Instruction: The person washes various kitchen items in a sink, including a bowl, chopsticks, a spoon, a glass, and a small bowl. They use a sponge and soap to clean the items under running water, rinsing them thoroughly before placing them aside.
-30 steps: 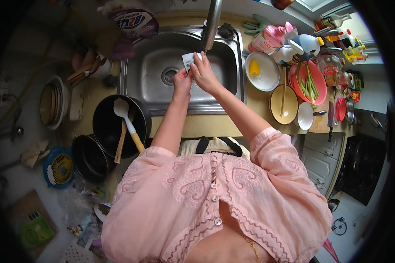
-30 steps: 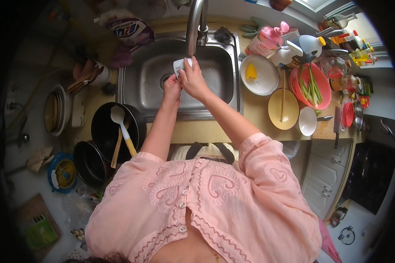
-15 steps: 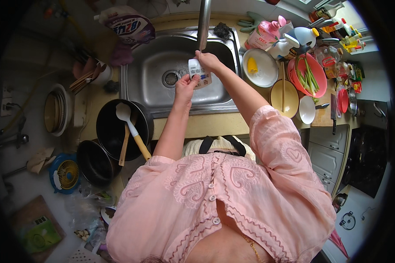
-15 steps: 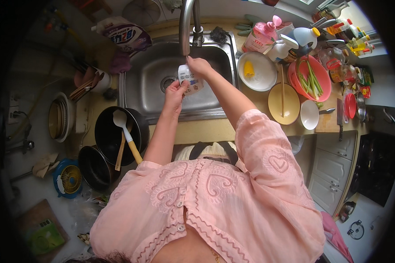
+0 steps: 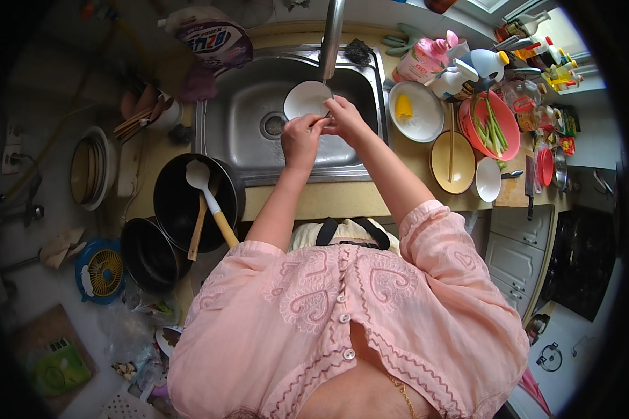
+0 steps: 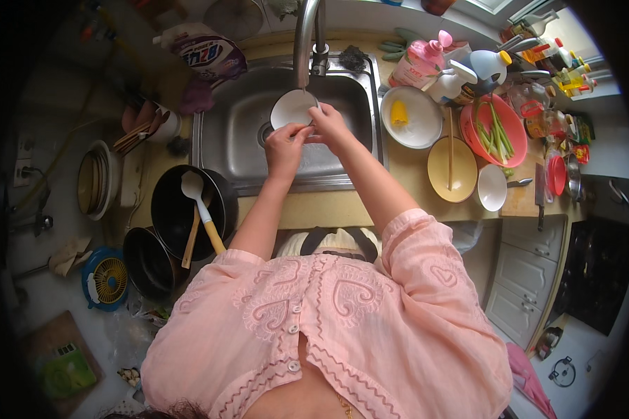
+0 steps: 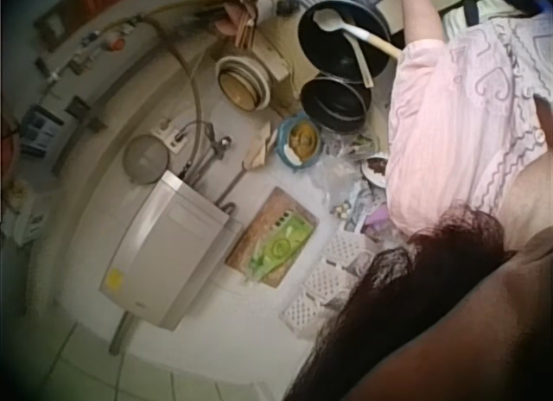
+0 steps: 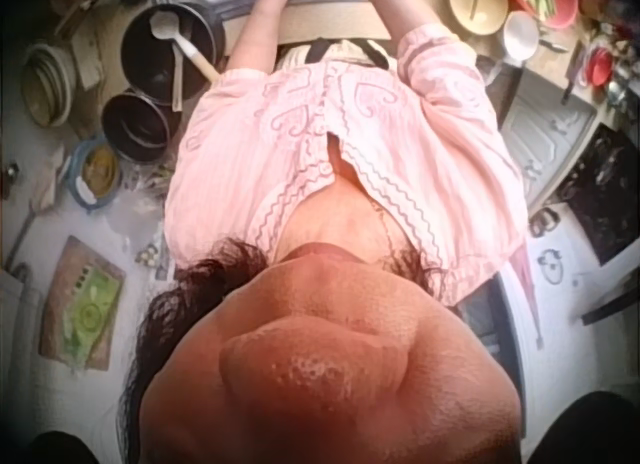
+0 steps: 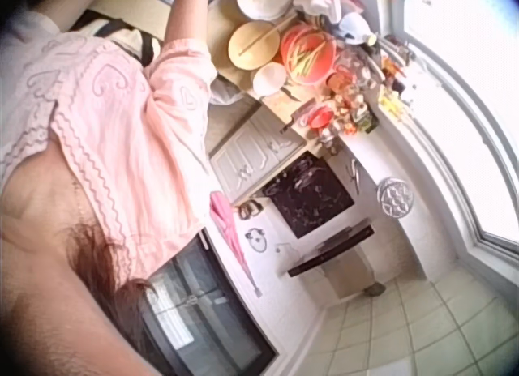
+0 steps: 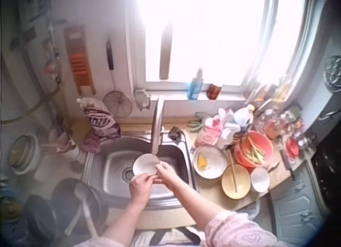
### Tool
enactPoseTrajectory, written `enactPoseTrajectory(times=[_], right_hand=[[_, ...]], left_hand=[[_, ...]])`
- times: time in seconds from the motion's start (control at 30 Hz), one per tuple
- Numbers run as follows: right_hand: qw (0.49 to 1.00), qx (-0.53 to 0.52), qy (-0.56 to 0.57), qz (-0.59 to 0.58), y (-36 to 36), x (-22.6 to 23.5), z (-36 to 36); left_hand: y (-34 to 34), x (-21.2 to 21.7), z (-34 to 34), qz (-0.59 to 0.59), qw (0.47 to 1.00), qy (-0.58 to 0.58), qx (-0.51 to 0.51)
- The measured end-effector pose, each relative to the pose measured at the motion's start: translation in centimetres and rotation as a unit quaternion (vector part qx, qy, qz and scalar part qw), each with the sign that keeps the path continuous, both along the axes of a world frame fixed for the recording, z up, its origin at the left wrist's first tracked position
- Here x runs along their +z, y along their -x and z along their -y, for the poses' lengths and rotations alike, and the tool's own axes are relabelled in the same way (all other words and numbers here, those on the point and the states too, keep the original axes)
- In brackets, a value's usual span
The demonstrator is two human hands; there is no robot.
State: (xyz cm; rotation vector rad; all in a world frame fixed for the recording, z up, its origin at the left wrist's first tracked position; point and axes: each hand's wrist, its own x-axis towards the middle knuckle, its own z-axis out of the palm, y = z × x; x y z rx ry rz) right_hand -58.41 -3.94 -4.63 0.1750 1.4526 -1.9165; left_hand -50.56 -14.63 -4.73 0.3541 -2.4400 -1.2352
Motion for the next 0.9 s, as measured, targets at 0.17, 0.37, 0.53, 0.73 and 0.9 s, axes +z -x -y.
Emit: enactPoseTrajectory(times=[0.17,0.37,0.53,0.73,0.9], right_hand=[[0.996,-0.009,0.068,0.061,-0.5,0.9,-1.9],[0.990,0.108,-0.079,-0.040,-0.6,1.0,-1.1],[0.744,0.011,-0.367,-0.558,0.1,1.3,-0.9],[0.673,0.296,-0.277,-0.619,1.0,0.7,2.9],[0.645,0.302,-0.437,-0.549,2.0,-0.6,2.9]], left_hand=[[1.2,-4.4,2.8,-0.108,0.917,-0.373,0.094],[0.7,-1.0,2.3,0.034,0.508,-0.838,-0.196],[0.7,-0.2,2.0,0.021,0.493,-0.858,-0.143],[1.1,0.2,0.8,0.117,0.557,-0.815,-0.113],[2.2,-1.7,1.0,0.099,0.537,-0.833,-0.093]])
